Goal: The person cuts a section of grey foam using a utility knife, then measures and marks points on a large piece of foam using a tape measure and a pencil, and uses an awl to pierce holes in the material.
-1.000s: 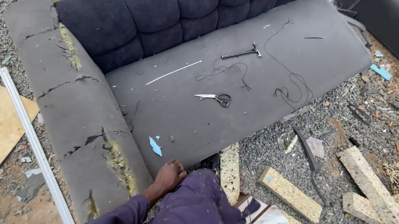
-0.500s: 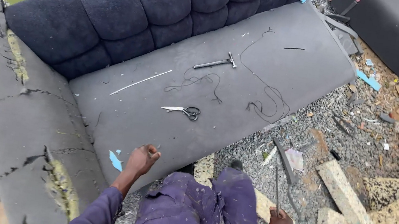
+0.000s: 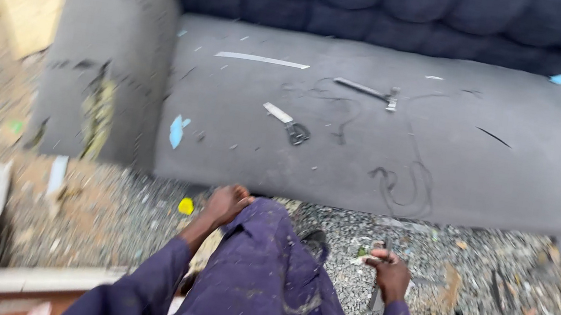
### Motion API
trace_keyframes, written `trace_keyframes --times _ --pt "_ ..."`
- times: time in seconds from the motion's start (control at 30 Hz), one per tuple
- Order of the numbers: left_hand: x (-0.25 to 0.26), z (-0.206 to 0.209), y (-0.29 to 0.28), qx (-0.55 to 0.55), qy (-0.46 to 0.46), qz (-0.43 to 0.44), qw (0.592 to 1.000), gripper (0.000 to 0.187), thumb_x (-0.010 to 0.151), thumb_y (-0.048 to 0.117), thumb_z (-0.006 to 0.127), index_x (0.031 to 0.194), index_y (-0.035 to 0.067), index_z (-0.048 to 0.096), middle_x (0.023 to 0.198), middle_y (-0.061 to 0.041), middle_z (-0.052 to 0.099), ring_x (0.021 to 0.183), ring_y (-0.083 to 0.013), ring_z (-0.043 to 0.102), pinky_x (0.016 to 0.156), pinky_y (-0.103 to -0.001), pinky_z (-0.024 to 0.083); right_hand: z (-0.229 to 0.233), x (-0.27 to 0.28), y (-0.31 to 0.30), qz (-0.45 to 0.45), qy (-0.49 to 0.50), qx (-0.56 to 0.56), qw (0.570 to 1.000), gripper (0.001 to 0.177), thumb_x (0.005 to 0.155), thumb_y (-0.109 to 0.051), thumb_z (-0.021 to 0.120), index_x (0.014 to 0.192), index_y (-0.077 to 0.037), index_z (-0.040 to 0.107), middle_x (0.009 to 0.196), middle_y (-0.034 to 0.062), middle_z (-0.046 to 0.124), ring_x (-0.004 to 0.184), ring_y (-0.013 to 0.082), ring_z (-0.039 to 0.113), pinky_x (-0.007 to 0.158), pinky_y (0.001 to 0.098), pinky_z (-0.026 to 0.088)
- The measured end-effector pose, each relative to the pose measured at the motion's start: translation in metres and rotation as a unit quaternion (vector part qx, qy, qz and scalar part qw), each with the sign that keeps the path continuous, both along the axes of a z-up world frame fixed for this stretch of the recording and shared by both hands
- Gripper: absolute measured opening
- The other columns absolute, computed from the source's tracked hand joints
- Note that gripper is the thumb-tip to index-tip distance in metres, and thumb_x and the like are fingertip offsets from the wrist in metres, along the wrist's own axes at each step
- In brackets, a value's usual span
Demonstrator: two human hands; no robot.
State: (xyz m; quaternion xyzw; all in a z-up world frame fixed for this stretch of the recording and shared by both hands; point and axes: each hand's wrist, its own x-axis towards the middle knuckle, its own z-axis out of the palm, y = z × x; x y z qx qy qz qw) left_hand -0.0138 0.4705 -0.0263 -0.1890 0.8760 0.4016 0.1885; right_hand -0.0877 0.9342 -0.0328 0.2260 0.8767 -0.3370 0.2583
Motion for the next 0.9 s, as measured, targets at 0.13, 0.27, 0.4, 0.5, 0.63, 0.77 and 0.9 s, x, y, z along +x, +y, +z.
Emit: trace_keyframes --times 0.13,0.27,0.4,0.5,0.63,0.77,0.9 --pt "-0.016 0.067 0.040 -0.001 -0.001 0.081 0.997 0.040 0.092 0.046 0.063 0.098 0.008 0.075 0.100 -0.020 0.077 0.108 -0.0496 0.067 0.094 -0.060 0.049 0.083 -0.047 -0.059 -0.022 0.020 -0.172 0.985 0.021 0.074 -0.009 0.081 0.094 -0.007 0.077 0.077 0.0131 0.075 0.045 0.0108 0.058 0.047 0.0240 0.041" --pt "-0.035 0.068 0.079 0.088 0.062 0.080 0.991 0.035 0.085 0.041 0.078 0.105 0.012 0.074 0.097 -0.011 0.079 0.101 -0.0394 0.074 0.088 -0.051 0.056 0.134 -0.057 -0.116 0.072 0.019 -0.207 0.976 0.034 0.079 -0.036 0.085 0.102 -0.011 0.079 0.065 0.0102 0.068 0.063 0.0193 0.062 0.061 0.0298 0.042" --pt "-0.053 0.050 0.119 0.236 0.108 0.058 0.964 0.056 0.078 0.034 0.089 0.124 0.010 0.068 0.106 -0.012 0.078 0.100 -0.0293 0.075 0.090 -0.039 0.058 0.182 -0.055 -0.163 0.183 -0.031 -0.273 0.944 0.035 0.081 -0.013 0.083 0.115 -0.009 0.079 0.110 0.0165 0.078 0.097 0.0273 0.074 0.097 0.0389 0.048" --pt "-0.052 0.051 0.129 0.207 0.076 0.031 0.975 0.031 0.081 0.021 0.084 0.110 0.013 0.075 0.093 -0.002 0.079 0.086 -0.0196 0.077 0.081 -0.035 0.061 0.138 -0.059 -0.153 0.143 -0.049 -0.337 0.929 0.026 0.085 0.004 0.076 0.110 0.000 0.077 0.099 0.0207 0.079 0.082 0.0244 0.077 0.076 0.0297 0.059" --pt "-0.053 0.043 0.126 0.347 0.044 0.089 0.933 0.020 0.083 0.003 0.081 0.102 0.002 0.075 0.085 -0.011 0.079 0.071 -0.0145 0.076 0.061 -0.023 0.064 0.136 -0.062 -0.147 0.114 -0.104 -0.394 0.906 0.033 0.084 -0.002 0.080 0.115 0.004 0.072 0.104 0.0199 0.078 0.090 0.0236 0.076 0.075 0.0292 0.061" --pt "-0.058 0.025 0.126 0.305 0.037 0.043 0.951 0.017 0.086 0.009 0.079 0.103 0.005 0.078 0.079 -0.010 0.077 0.065 -0.0144 0.075 0.058 -0.027 0.064 0.150 -0.062 -0.154 0.112 -0.130 -0.408 0.897 0.039 0.083 0.001 0.078 0.121 0.007 0.068 0.104 0.0213 0.078 0.089 0.0241 0.076 0.070 0.0294 0.063" --pt "-0.077 0.017 0.132 0.071 -0.036 -0.065 0.995 0.015 0.093 0.035 0.068 0.092 0.026 0.080 0.075 0.002 0.077 0.084 -0.0298 0.077 0.072 -0.047 0.061 0.141 -0.062 -0.163 0.097 -0.096 -0.401 0.906 0.043 0.082 0.005 0.078 0.123 0.006 0.067 0.101 0.0234 0.078 0.084 0.0268 0.077 0.064 0.0291 0.063"
